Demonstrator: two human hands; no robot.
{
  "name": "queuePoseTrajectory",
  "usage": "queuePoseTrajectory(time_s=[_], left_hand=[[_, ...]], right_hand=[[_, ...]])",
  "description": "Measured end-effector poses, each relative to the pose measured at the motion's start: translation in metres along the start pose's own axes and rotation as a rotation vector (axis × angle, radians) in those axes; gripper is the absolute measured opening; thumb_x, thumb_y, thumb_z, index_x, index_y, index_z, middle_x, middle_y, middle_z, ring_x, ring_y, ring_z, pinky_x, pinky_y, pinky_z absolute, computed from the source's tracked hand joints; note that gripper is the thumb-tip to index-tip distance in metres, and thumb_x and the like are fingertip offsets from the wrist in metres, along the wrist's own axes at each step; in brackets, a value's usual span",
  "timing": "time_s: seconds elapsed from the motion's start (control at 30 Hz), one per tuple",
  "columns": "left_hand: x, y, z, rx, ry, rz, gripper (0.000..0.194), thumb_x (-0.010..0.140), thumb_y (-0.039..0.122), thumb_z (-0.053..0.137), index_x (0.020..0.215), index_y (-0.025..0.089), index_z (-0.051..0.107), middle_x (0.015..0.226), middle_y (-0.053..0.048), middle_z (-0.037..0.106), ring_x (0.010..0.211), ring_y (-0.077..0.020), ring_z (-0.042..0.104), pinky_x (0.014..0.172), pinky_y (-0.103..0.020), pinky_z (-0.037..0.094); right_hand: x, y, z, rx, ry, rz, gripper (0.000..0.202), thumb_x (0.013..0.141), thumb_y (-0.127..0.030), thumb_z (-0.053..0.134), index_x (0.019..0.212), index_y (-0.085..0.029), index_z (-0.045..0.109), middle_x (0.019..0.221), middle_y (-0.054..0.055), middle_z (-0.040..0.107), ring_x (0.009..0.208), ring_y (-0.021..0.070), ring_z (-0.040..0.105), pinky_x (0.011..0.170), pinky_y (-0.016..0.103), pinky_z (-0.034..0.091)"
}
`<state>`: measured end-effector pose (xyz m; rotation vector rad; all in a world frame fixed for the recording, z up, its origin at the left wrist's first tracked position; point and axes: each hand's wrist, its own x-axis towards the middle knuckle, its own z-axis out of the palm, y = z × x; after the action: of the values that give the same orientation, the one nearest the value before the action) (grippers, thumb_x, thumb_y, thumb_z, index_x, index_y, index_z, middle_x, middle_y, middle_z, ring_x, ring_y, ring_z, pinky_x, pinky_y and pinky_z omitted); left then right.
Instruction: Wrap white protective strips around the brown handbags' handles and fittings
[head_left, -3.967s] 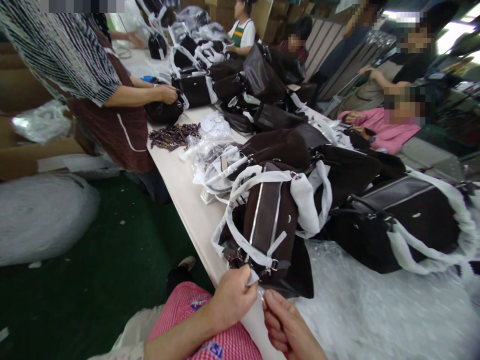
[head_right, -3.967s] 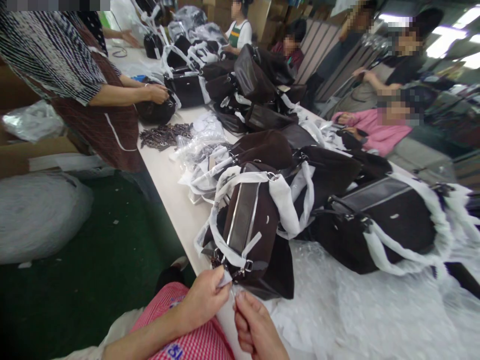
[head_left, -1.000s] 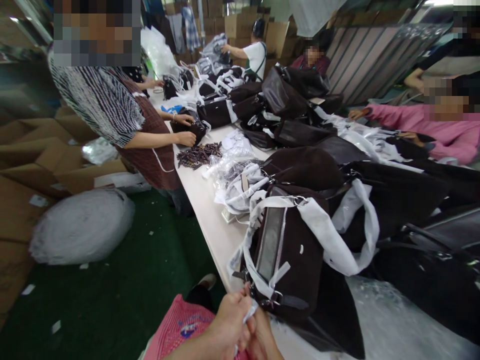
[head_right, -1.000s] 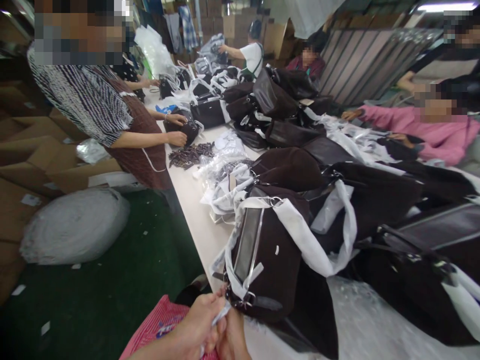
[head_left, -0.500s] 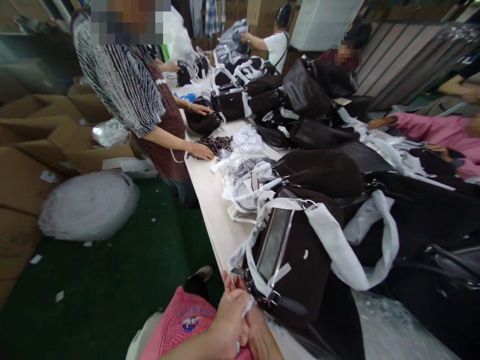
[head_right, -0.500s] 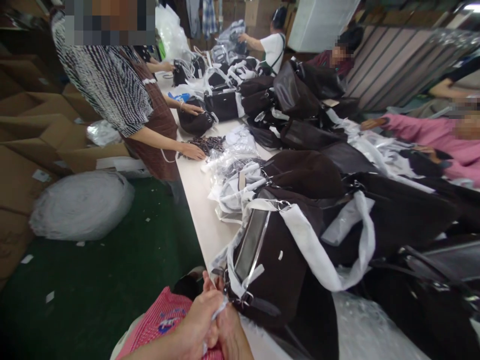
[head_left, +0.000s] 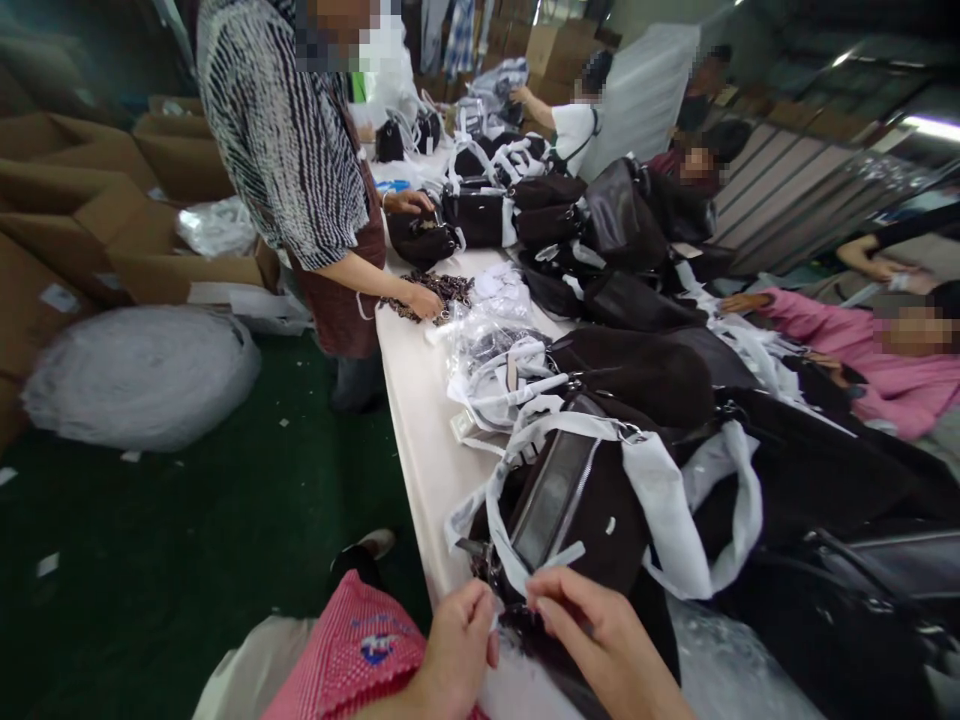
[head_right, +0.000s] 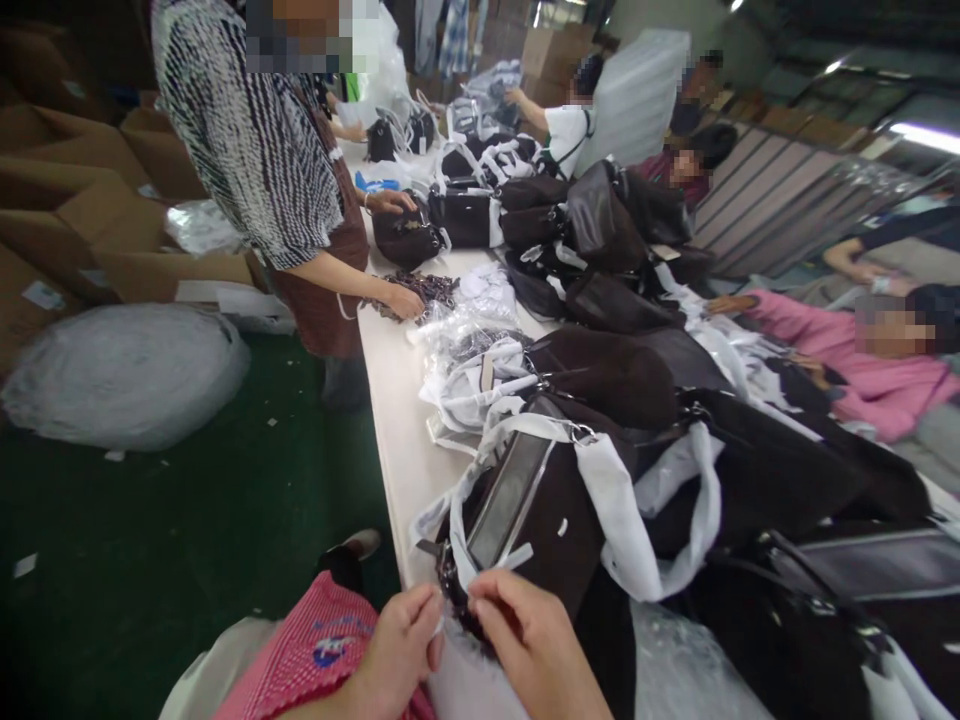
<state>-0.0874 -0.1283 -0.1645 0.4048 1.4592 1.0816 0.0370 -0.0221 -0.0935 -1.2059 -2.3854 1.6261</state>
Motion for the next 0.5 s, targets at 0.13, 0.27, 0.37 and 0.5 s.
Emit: queuePoseTrajectory(time_s=[0.13, 0.27, 0.37, 0.5], left_hand=[[-0.001, -0.001, 0.000, -0.005, -0.004, 0.002, 0.032, 0.082, 0.050, 0.044, 0.066, 0.023, 0.041, 0.046, 0.006, 0.037, 0.044, -0.0105, 0.032, 0.048, -0.024, 0.027], [-0.002, -0.001, -0.001, 0.002, -0.009, -0.001, 0.030, 0.087, 0.044, 0.044, 0.067, 0.021, 0.045, 0.047, 0.006, 0.040, 0.044, -0.0101, 0.032, 0.049, -0.024, 0.027], [0.001, -0.001, -0.002, -0.008, -0.032, -0.041, 0.031, 0.089, 0.043, 0.046, 0.067, 0.020, 0.047, 0.046, 0.006, 0.041, 0.042, -0.0092, 0.032, 0.047, -0.024, 0.025], [0.007, 0.001, -0.004, -0.085, -0.081, -0.157, 0.032, 0.089, 0.045, 0.053, 0.069, 0.019, 0.050, 0.041, 0.007, 0.041, 0.039, -0.0085, 0.031, 0.044, -0.024, 0.018]], right_hand=[[0.051, -0.030, -0.017, -0.671, -0.089, -0.382, 0.048, 0.088, -0.004, 0.042, 0.126, -0.025, 0.062, 0.134, 0.009, 0.061, 0.123, 0.0242, 0.051, 0.105, 0.043, 0.039], [0.085, -0.045, -0.012, -0.917, -0.385, -0.442, 0.021, 0.089, -0.011, 0.056, 0.096, -0.023, 0.073, 0.115, 0.003, 0.070, 0.110, 0.0203, 0.060, 0.093, 0.032, 0.044], [0.088, -0.054, -0.009, -0.968, -0.461, -0.452, 0.016, 0.088, -0.014, 0.060, 0.083, -0.022, 0.073, 0.096, 0.001, 0.074, 0.095, 0.0172, 0.065, 0.081, 0.027, 0.044], [0.080, -0.070, -0.003, -1.101, -0.485, -0.434, 0.013, 0.081, -0.011, 0.062, 0.083, -0.015, 0.074, 0.086, 0.009, 0.075, 0.083, 0.0239, 0.069, 0.067, 0.031, 0.043]])
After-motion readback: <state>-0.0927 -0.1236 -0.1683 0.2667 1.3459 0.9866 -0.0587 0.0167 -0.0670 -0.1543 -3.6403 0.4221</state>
